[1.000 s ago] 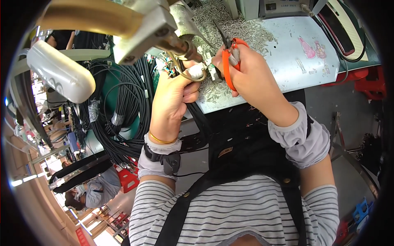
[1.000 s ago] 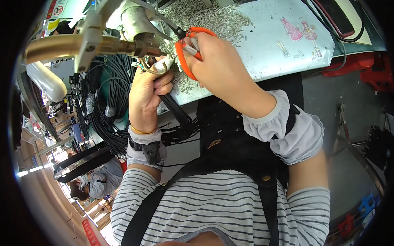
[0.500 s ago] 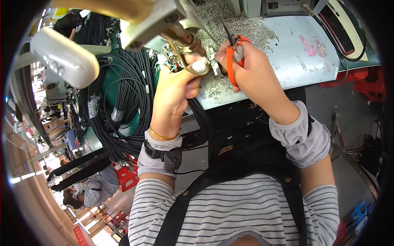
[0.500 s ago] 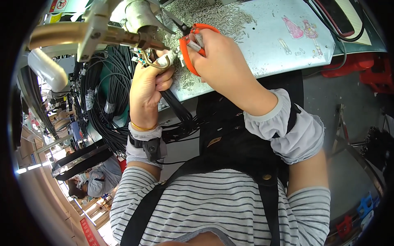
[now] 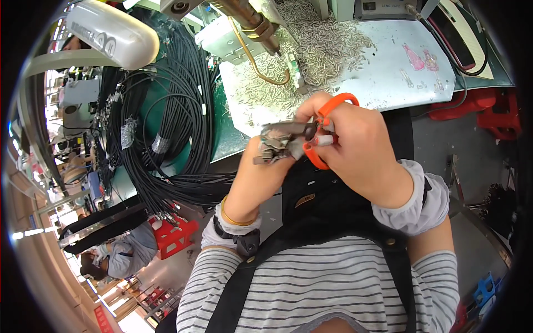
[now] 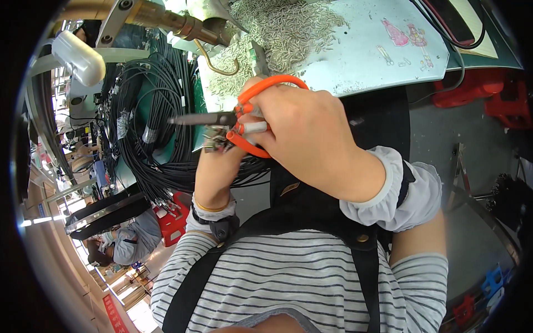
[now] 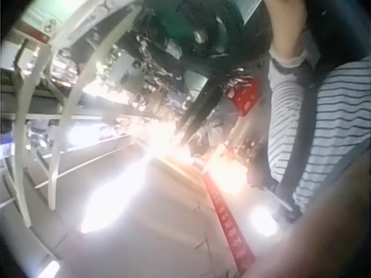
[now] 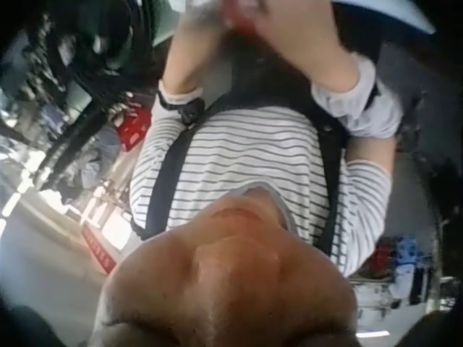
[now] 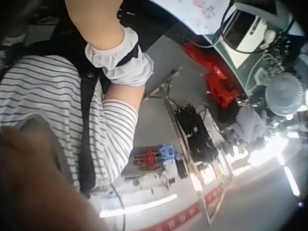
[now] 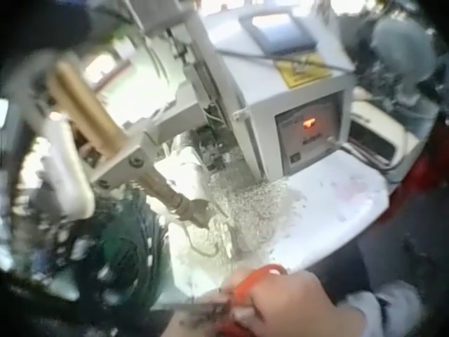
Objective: Assembling electronic components by stripping and connecting wires at a factory workstation.
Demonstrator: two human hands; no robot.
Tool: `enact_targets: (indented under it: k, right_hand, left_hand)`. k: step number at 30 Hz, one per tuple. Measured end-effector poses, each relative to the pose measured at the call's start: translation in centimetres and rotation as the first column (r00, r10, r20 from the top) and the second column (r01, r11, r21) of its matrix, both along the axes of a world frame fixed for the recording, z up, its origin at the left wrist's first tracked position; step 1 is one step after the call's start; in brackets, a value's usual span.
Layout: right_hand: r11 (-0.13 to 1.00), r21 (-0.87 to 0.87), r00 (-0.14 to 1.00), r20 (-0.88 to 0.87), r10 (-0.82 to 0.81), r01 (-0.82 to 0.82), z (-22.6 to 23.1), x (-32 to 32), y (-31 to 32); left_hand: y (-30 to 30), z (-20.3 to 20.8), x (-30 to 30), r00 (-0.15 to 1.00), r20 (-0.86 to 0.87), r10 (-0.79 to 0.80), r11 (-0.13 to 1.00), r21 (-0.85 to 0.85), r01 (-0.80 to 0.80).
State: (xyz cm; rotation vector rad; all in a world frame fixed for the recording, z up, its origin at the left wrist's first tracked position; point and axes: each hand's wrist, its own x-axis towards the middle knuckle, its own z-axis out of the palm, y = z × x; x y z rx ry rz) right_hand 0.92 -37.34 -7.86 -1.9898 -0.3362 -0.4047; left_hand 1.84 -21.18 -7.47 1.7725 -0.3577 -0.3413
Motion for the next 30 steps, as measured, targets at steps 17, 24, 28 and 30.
enact_targets:
  k: [17,24,28,30]
  right_hand:
    - [0.996,-0.084,0.929,0.37,0.01,0.022,-2.8,-0.9,0.3]
    - [0.996,-0.044,0.935,0.35,-0.052,0.072,-3.3,-0.4,1.0]
    - [0.986,-0.081,0.953,0.279,-0.119,0.147,-3.2,-0.3,0.9]
    - [0.962,-0.096,0.931,0.291,-0.22,0.257,-3.3,-0.1,0.7]
  left_hand:
    - [-0.4,-0.1,-0.9,0.959,-0.069,0.275,0.925,-0.254,-0.284]
    - [-0.2,0.2,-0.8,0.929,-0.271,0.254,0.915,-0.245,-0.321]
    - [-0.1,-0.4,-0.8,0.987,-0.074,0.142,0.974,-0.169,-0.153]
    - [-0.1,-0.4,-0.7,0.953,-0.296,0.071,0.962,-0.23,-0.144]
